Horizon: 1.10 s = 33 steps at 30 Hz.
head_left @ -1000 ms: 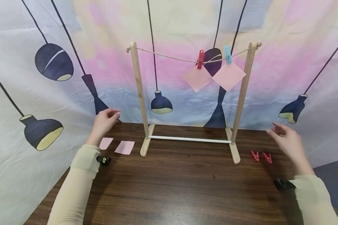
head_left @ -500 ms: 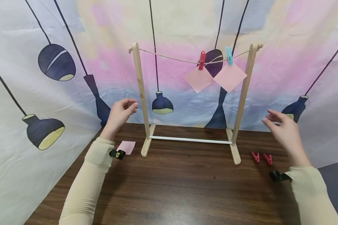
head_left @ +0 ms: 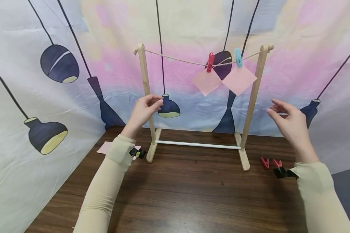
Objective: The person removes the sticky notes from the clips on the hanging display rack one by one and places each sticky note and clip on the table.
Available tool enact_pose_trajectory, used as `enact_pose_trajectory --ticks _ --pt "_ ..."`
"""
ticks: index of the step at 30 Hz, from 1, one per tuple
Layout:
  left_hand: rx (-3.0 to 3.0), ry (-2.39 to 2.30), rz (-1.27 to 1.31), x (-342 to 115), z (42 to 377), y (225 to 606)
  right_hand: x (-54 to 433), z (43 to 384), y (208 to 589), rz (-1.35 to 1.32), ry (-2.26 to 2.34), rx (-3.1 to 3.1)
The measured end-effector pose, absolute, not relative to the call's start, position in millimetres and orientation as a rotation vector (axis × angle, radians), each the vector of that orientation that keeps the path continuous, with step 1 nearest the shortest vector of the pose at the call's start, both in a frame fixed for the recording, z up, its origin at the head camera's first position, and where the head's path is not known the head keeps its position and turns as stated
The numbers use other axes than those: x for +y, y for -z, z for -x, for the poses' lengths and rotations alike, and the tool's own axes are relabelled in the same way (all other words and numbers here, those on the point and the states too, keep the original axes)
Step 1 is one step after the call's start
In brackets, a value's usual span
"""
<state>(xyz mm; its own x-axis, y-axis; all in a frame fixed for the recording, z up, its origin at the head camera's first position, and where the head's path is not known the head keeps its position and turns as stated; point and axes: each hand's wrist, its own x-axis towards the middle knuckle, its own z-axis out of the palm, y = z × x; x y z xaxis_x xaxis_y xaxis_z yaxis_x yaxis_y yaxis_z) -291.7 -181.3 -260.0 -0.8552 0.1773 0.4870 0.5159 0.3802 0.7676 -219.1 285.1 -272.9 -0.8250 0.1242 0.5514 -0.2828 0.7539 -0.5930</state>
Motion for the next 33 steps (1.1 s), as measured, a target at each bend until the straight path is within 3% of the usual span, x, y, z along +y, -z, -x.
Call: enact_pose_trajectory --ticks 33 --pt "-2.111 1.916 0.723 -74 329 255 221 238 191 -0.294 -1.096 -2.104"
